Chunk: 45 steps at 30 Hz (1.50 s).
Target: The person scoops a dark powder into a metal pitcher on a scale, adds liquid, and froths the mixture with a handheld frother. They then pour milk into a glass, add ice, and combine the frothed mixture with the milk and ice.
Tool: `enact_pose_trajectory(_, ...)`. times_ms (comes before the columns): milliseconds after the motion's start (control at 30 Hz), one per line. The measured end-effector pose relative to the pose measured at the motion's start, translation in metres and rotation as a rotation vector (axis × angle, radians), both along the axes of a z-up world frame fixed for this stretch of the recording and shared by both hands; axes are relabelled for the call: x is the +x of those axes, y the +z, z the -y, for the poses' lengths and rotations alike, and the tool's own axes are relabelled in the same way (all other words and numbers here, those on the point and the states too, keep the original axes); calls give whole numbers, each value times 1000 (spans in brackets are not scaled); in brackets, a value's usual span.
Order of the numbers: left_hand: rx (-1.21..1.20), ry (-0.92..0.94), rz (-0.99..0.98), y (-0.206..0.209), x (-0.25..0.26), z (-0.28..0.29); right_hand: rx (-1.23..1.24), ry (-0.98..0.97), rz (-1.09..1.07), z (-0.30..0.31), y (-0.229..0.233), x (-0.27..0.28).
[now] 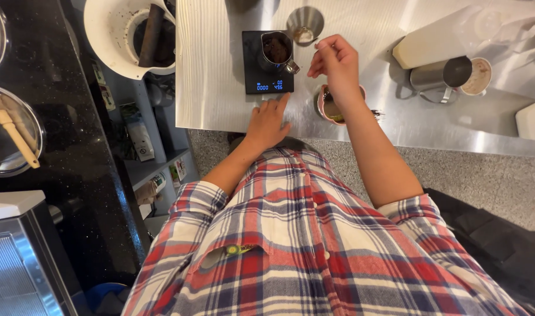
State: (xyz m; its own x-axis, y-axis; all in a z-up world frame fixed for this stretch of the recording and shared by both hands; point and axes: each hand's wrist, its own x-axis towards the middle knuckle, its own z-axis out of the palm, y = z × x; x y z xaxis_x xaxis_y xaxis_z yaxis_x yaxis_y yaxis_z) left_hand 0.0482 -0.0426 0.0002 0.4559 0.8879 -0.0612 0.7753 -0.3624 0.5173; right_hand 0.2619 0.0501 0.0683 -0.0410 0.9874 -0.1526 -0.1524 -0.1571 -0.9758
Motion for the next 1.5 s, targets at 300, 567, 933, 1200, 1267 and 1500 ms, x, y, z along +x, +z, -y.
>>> enact_pose_trajectory(300,-27,-30,-58,-2,2,-9,38,-213,5,16,21,64)
enact_pose_trajectory(567,-69,-53,-24,6,4,-15,146,-181,278,59,43,118)
enact_pose_trajectory(933,17,132,546,101,96,-14,-88,49,543,9,-98,189)
enact_pose_trajectory(1200,-94,161,647,97,222,-34,-53,196,99,32,-157,192)
enact_pose_trajectory(1267,-18,102,604,89,258,-51,19,225,110,41,-132,204)
enact_pose_trajectory(1500,119,127,476,60,358,-109,34,99,177,78,-87,244)
